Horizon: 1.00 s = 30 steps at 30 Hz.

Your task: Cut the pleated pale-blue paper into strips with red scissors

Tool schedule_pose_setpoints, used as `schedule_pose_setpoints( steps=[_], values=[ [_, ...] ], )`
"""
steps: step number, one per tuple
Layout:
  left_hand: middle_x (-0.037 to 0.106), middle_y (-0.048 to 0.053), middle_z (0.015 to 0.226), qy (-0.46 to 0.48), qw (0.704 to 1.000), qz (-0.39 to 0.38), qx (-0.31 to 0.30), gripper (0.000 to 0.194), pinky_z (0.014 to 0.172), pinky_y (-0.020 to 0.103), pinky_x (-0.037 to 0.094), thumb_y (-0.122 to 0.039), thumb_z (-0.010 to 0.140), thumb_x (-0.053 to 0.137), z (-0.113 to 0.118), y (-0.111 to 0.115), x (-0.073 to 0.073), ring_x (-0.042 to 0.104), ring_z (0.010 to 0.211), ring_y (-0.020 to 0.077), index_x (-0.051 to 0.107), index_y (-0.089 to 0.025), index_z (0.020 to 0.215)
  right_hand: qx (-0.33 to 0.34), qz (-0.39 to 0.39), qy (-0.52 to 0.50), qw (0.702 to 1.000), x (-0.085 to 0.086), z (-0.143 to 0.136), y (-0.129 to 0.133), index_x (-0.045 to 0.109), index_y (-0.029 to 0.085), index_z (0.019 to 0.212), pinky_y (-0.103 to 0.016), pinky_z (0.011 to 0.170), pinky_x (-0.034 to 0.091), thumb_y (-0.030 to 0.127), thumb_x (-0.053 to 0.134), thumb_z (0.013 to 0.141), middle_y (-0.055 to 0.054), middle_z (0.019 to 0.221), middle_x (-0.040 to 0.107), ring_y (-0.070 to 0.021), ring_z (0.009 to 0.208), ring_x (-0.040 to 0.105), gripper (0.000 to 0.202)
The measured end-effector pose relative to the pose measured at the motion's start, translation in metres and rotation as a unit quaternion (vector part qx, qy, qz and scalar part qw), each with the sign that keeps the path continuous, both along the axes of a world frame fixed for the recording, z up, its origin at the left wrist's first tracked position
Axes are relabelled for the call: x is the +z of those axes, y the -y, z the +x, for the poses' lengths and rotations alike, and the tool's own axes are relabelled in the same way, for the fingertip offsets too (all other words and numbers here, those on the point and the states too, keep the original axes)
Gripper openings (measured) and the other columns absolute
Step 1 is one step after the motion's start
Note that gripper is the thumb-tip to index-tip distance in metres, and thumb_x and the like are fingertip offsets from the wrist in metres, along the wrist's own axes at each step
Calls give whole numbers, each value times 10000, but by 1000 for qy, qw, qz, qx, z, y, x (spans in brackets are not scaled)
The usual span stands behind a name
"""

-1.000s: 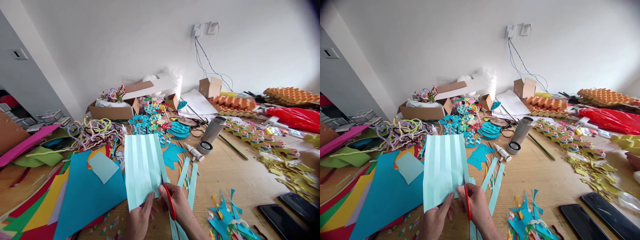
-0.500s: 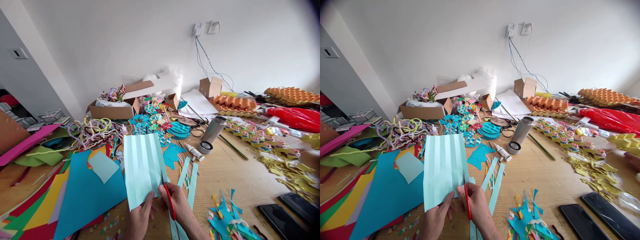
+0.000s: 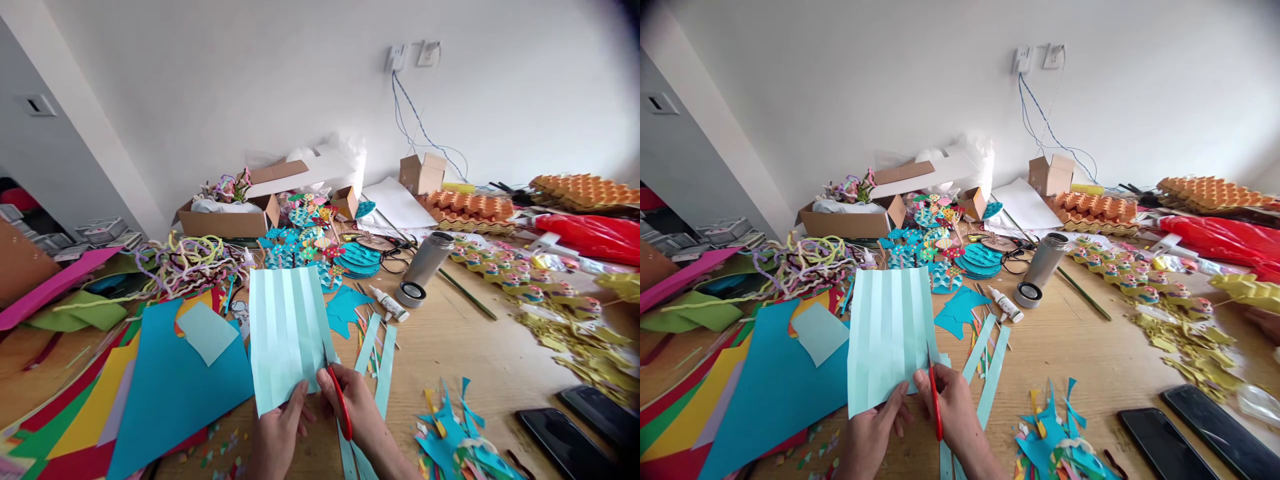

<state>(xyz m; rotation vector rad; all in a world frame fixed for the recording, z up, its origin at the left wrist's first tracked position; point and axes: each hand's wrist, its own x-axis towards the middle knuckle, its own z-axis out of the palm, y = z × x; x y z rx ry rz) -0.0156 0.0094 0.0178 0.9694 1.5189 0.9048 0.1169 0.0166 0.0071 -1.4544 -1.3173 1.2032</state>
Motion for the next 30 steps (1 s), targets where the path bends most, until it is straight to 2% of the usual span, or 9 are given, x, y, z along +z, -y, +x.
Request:
schedule_pose_setpoints(
  steps=[8, 16, 26, 30],
  values=[
    [557, 26, 433, 0, 1000, 12, -17, 440, 483, 252, 415, -558, 650, 580, -1, 1, -9, 501, 435, 151, 552, -195, 403, -11, -2, 18, 1000, -6, 0, 0, 427, 174, 560, -187, 386, 272, 453, 547, 770, 47, 427, 442, -93, 397, 433, 370],
    [564, 30, 434, -8, 1000, 1, -14, 442, 489, 254, 417, -561, 649, 580, 0, -1, -4, 500, 438, 155, 554, -196, 402, -15, -14, -14, 1000, -5, -1, 0, 431, 173, 571, -178, 352, 268, 460, 555, 760, 57, 409, 415, -86, 359, 416, 365],
    [573, 34, 438, -9, 1000, 2, -14, 449, 495, 259, 419, -580, 645, 571, 0, -1, -7, 510, 443, 164, 556, -199, 407, -22, -25, -46, 998, -1, -4, 2, 438, 170, 561, -170, 346, 294, 447, 559, 763, 48, 383, 450, -80, 338, 418, 364],
    [577, 45, 434, -20, 999, -21, -17, 473, 508, 262, 430, -590, 644, 562, -1, 0, -4, 530, 456, 174, 551, -200, 377, -24, -28, -49, 998, 0, -5, 2, 462, 160, 566, -165, 343, 292, 452, 555, 765, 45, 376, 460, -74, 329, 411, 366]
  ],
)
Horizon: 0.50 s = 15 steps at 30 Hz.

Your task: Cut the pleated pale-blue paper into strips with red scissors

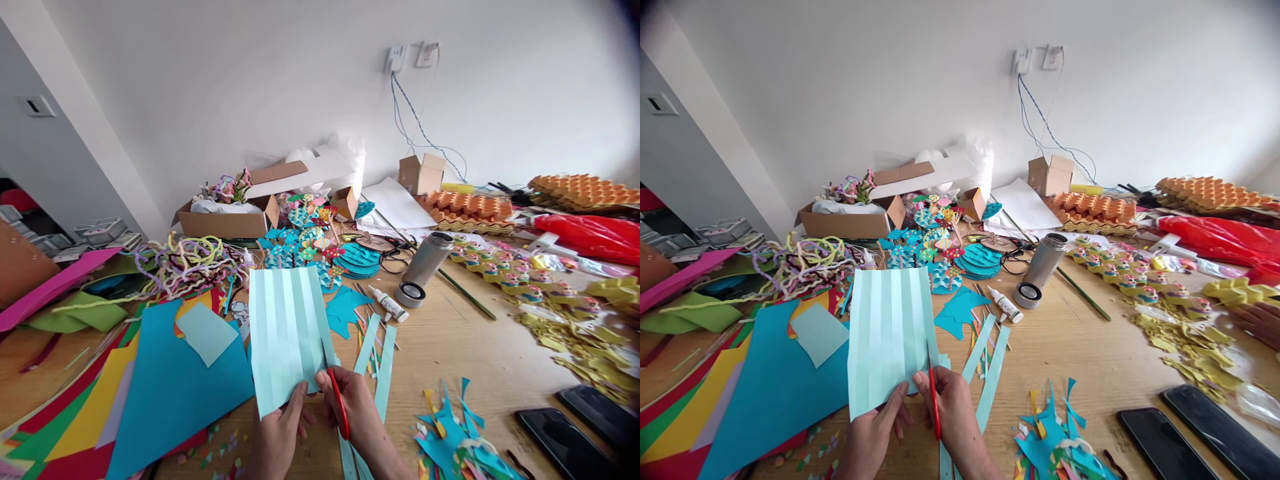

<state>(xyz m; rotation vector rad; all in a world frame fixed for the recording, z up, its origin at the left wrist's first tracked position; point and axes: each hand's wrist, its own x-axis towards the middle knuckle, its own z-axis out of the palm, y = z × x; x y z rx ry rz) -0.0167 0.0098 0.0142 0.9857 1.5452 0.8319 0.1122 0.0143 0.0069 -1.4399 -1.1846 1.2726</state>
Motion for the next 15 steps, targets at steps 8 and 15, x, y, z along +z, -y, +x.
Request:
schedule_pose_setpoints(
  steps=[8, 15],
  values=[
    [581, 41, 435, 12, 1000, 13, 7, 467, 469, 251, 422, -603, 629, 565, 2, 0, 0, 514, 432, 162, 546, -200, 394, -6, -30, -8, 1000, 1, -3, -1, 469, 160, 585, -157, 299, 250, 520, 549, 739, 53, 348, 443, -72, 289, 398, 399],
    [582, 44, 431, -2, 1000, 2, -3, 488, 490, 250, 444, -611, 637, 549, 1, 0, 3, 523, 438, 160, 529, -199, 376, -7, -32, 4, 999, 7, -2, 0, 457, 161, 574, -157, 301, 252, 541, 530, 742, 59, 327, 427, -67, 278, 384, 422]
  ],
)
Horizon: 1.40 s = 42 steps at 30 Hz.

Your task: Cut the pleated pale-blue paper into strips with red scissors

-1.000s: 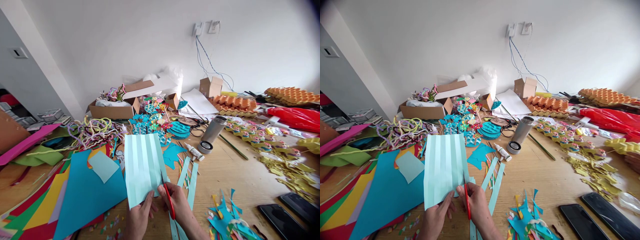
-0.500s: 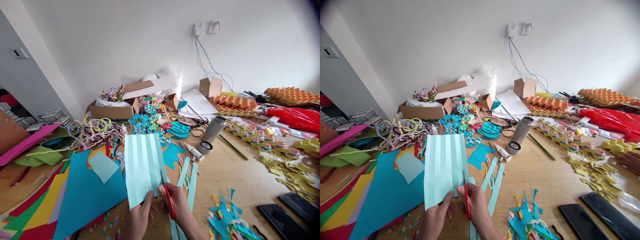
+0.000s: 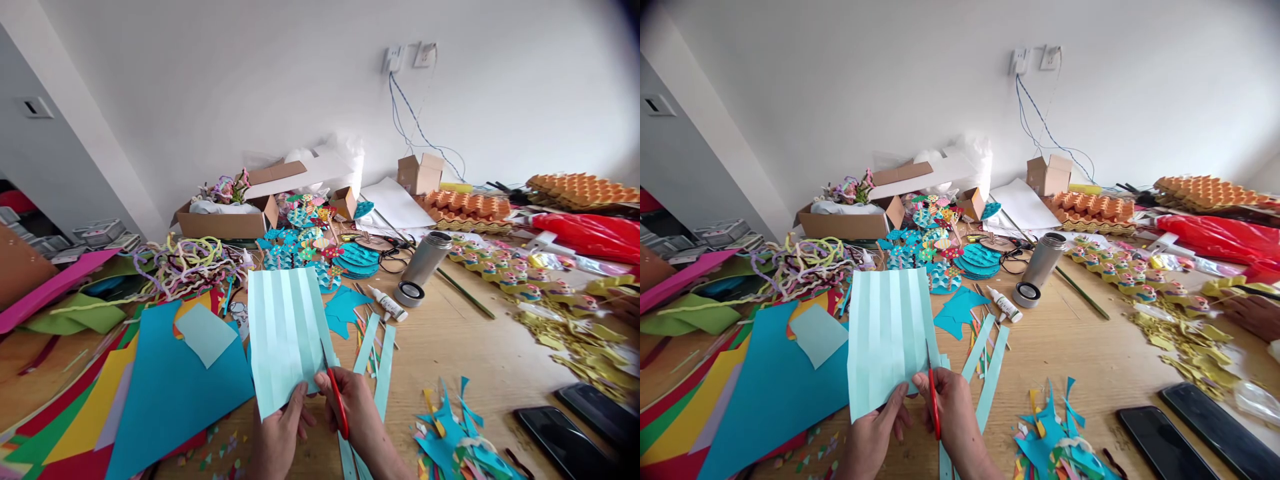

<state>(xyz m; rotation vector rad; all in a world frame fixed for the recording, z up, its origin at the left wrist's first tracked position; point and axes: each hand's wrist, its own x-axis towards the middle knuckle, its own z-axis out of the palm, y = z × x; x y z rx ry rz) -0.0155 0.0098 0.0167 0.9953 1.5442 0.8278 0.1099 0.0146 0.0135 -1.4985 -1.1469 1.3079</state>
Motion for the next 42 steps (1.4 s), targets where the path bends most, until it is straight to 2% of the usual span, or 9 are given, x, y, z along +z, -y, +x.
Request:
schedule_pose_setpoints(
  steps=[5, 11, 16, 24, 42],
  values=[
    [586, 42, 431, 14, 1000, 22, -10, 468, 466, 268, 442, -606, 633, 556, 1, 1, -4, 523, 421, 171, 566, -194, 410, -13, 28, 19, 999, -1, 3, -1, 423, 175, 539, -169, 326, 272, 546, 533, 736, 47, 348, 455, -75, 307, 409, 434],
    [577, 48, 415, -8, 999, 16, -26, 490, 505, 277, 462, -606, 648, 540, 1, 2, -5, 545, 434, 186, 555, -200, 373, -9, 21, 25, 999, -1, 5, -2, 400, 188, 542, -179, 325, 278, 559, 531, 727, 51, 350, 449, -86, 309, 425, 435],
    [566, 38, 405, 3, 1000, 8, -25, 467, 488, 267, 455, -593, 646, 556, 1, 1, -2, 539, 431, 179, 564, -201, 392, -13, 24, 25, 999, -2, 4, -2, 396, 187, 532, -181, 331, 285, 539, 542, 731, 46, 345, 457, -83, 306, 416, 430],
    [566, 40, 415, 15, 999, 22, -17, 481, 475, 269, 445, -588, 654, 552, 1, 1, -10, 524, 419, 167, 550, -187, 390, -20, 21, 18, 999, -1, 3, -2, 385, 192, 522, -181, 322, 273, 563, 545, 715, 48, 337, 449, -83, 300, 410, 447],
    [562, 31, 404, 15, 1000, 18, -6, 464, 450, 251, 418, -583, 642, 566, 1, -1, -9, 494, 396, 145, 555, -183, 408, -18, 21, 28, 999, -1, 5, -1, 394, 191, 534, -187, 329, 284, 567, 560, 701, 52, 347, 446, -92, 307, 423, 443]
  ],
)
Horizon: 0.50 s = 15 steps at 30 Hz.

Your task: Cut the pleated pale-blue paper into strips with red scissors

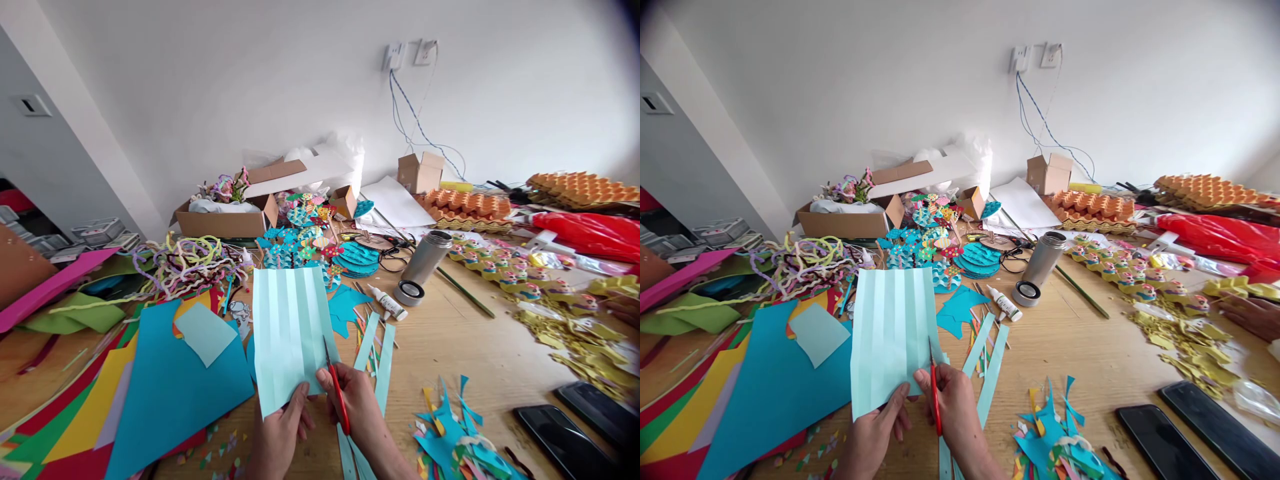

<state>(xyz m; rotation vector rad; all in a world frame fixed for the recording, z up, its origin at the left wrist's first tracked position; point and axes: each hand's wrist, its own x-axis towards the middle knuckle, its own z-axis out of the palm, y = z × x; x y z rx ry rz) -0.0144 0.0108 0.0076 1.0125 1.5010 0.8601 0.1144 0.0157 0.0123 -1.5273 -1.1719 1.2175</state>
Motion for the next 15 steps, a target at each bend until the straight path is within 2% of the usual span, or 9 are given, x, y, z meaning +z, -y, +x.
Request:
schedule_pose_setpoints(
  steps=[6, 15],
  values=[
    [559, 36, 402, -1, 1000, 8, -16, 479, 462, 255, 425, -590, 650, 553, 0, 1, 0, 507, 403, 153, 535, -190, 387, 6, 18, 14, 1000, -2, 2, 0, 402, 191, 541, -199, 364, 311, 581, 529, 720, 39, 380, 479, -101, 344, 451, 447],
    [552, 32, 404, 3, 999, 20, -31, 475, 460, 259, 417, -586, 674, 529, -1, 1, -2, 499, 398, 154, 527, -199, 398, -6, 8, 12, 1000, -3, 1, -1, 379, 199, 527, -186, 326, 260, 543, 567, 711, 61, 343, 427, -85, 303, 405, 433]
  ],
)
